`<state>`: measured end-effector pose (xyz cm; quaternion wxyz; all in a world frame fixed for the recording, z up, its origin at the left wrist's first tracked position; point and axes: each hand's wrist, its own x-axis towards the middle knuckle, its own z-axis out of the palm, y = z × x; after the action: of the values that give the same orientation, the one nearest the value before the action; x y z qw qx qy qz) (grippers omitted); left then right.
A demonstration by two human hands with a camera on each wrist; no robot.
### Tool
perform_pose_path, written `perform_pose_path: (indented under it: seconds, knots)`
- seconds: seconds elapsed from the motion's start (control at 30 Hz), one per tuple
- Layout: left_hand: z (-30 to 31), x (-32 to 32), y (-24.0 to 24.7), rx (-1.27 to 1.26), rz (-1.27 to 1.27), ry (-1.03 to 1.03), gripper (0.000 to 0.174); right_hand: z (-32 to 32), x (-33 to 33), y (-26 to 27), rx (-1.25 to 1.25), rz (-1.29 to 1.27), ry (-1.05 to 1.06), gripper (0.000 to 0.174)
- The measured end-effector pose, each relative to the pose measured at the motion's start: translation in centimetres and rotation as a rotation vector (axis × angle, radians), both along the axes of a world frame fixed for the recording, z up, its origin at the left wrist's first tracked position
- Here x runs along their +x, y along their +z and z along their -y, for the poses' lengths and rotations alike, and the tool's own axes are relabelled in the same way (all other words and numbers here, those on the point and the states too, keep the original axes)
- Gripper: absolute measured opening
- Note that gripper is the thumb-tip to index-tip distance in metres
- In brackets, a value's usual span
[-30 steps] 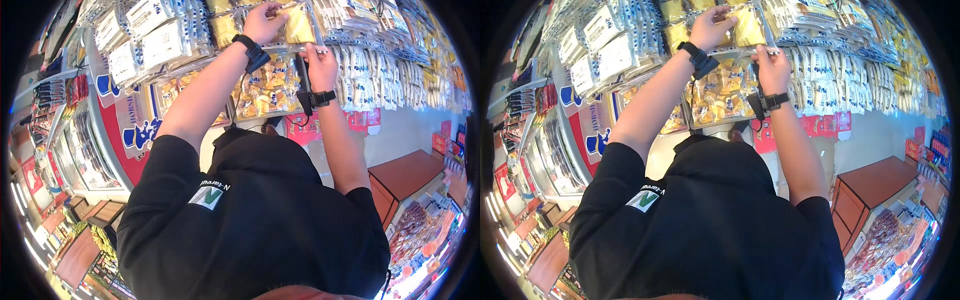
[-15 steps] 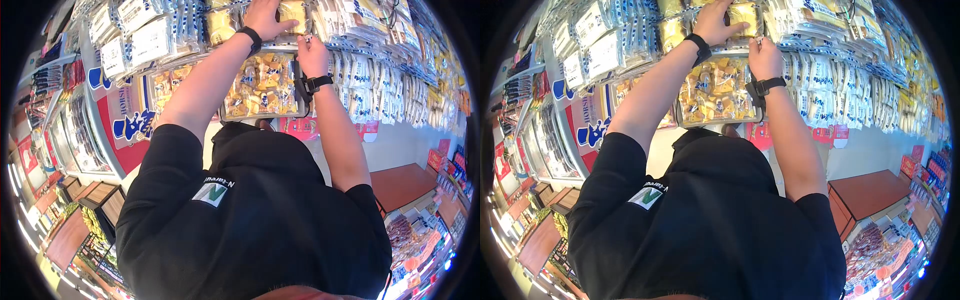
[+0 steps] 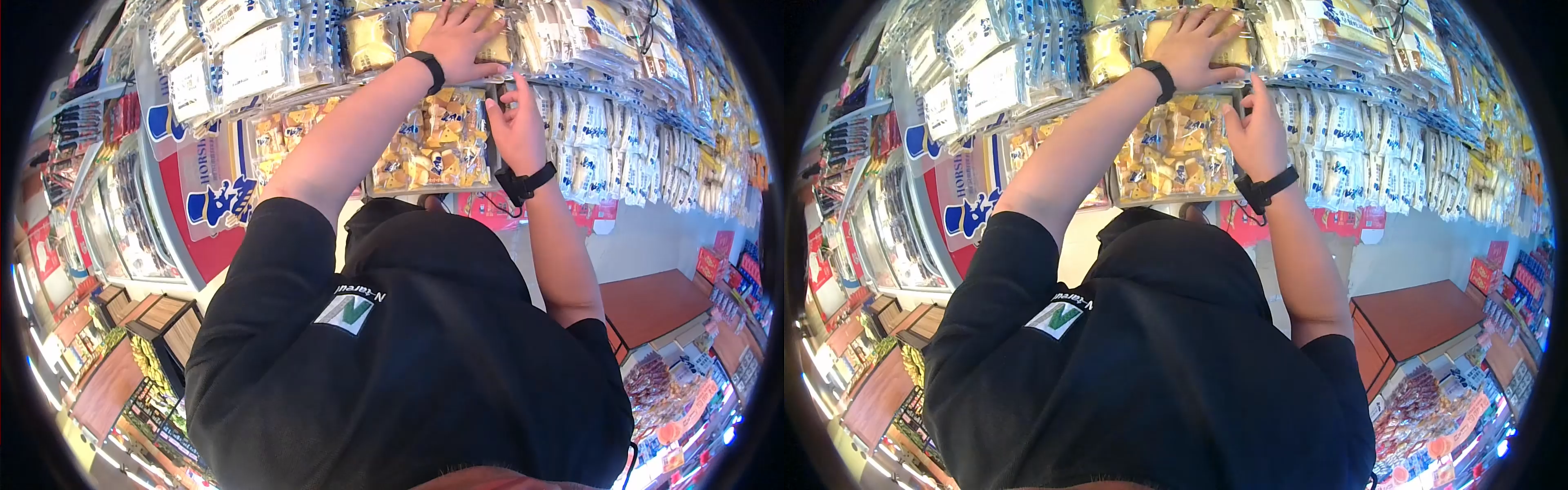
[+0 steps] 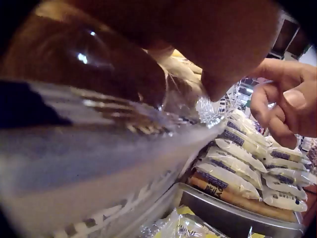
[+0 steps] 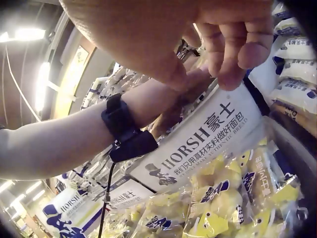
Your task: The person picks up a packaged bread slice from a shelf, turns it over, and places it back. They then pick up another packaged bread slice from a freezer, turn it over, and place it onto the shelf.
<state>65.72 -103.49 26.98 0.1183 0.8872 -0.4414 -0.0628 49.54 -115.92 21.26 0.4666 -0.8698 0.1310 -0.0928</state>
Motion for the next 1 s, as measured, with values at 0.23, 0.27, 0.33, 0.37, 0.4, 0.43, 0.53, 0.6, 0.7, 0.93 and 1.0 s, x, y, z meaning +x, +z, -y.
perform_pose_path:
  seconds: [0.23,0.27,0.33,0.37,0.4,0.43,0.53,0.6,0.7,0.93,1.0]
  knots:
    - [0.8,-0.3,-0.3,0.080,0.014,0.031,0.084,1.0,3.1,-0.5,-0.154,-0.247,0.055,0.088]
    - [0.9,-0.2,-0.2,0.117,0.041,0.038,0.084,1.1,3.3,-0.8,-0.153,-0.246,0.054,0.088]
    - [0.5,-0.4,0.2,0.109,0.035,0.041,0.085,1.2,3.6,-1.6,-0.133,-0.276,0.066,0.091]
    - [0.4,-0.5,0.4,0.100,0.029,0.045,0.086,1.3,3.5,-1.9,-0.134,-0.271,0.068,0.091]
    - [0.4,-0.5,-0.4,0.099,0.033,0.049,0.086,1.3,3.5,-2.0,-0.127,-0.279,0.072,0.092]
    - [0.4,-0.6,-2.1,-0.059,0.222,0.029,0.080,1.4,3.5,-2.0,-0.120,-0.286,0.077,0.094]
    - [0.7,-0.2,-4.7,-0.215,0.340,0.022,0.079,1.6,3.1,-2.3,-0.051,-0.291,0.084,0.092]
    - [0.4,-0.3,-5.2,-0.216,0.267,0.039,0.084,1.8,2.1,-3.3,0.015,-0.188,0.088,0.090]
    - [-1.3,-3.1,-3.4,-0.469,0.212,0.025,0.076,1.6,-0.6,-2.8,0.170,-0.072,0.118,0.083]
    - [-12.2,-15.9,4.8,-0.741,-0.472,0.175,0.032,1.8,-10.2,0.1,0.304,-0.182,0.311,0.036]
    - [-15.2,-19.1,5.1,-0.801,-0.662,0.302,0.026,1.5,-11.6,1.5,0.267,-0.220,0.328,0.033]
